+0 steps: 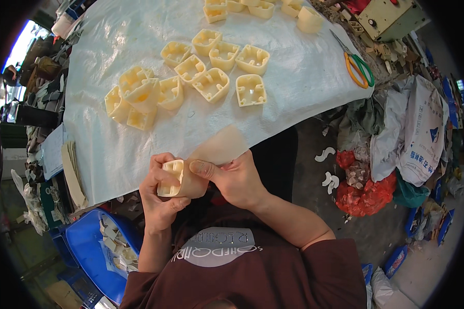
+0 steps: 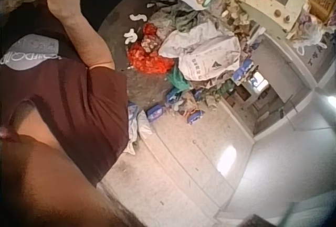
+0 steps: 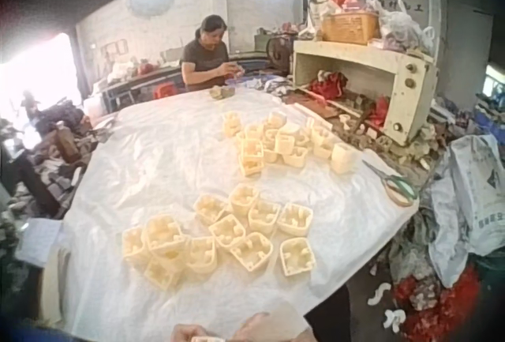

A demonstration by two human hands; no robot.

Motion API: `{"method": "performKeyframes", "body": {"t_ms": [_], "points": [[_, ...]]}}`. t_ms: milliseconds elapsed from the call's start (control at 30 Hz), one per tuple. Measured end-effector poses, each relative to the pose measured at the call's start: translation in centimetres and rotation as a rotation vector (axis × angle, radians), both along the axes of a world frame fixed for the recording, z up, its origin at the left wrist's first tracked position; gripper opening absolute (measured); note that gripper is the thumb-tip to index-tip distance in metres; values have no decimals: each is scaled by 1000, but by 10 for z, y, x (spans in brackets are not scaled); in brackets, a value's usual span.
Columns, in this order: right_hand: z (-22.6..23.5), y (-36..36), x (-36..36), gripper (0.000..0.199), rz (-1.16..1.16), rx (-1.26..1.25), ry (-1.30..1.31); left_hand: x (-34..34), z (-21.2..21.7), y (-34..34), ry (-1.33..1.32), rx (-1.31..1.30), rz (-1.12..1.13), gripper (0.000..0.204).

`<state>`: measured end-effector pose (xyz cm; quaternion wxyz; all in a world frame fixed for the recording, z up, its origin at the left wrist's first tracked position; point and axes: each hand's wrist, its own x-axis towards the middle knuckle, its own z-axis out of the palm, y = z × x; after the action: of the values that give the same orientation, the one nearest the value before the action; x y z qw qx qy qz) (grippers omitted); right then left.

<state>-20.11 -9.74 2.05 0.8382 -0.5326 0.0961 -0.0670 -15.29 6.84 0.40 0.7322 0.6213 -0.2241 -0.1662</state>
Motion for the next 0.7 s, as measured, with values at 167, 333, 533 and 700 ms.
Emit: {"method": "performKeyframes", "body": {"t_ms": [167, 333, 533, 700], "points": [[-21, 0, -3, 18, -122, -85, -380, 3, -19, 15, 11, 109, 199, 35], [-6, 8, -4, 20, -98, -380, -714, -3, -6, 5, 206, -61, 249, 29], [6, 20, -6, 23, 77, -880, -878, 1, -18, 6, 230, -150, 175, 31], [26, 8, -12, 38, 241, -487, -919, 7, -21, 8, 179, -349, 35, 32]]}}
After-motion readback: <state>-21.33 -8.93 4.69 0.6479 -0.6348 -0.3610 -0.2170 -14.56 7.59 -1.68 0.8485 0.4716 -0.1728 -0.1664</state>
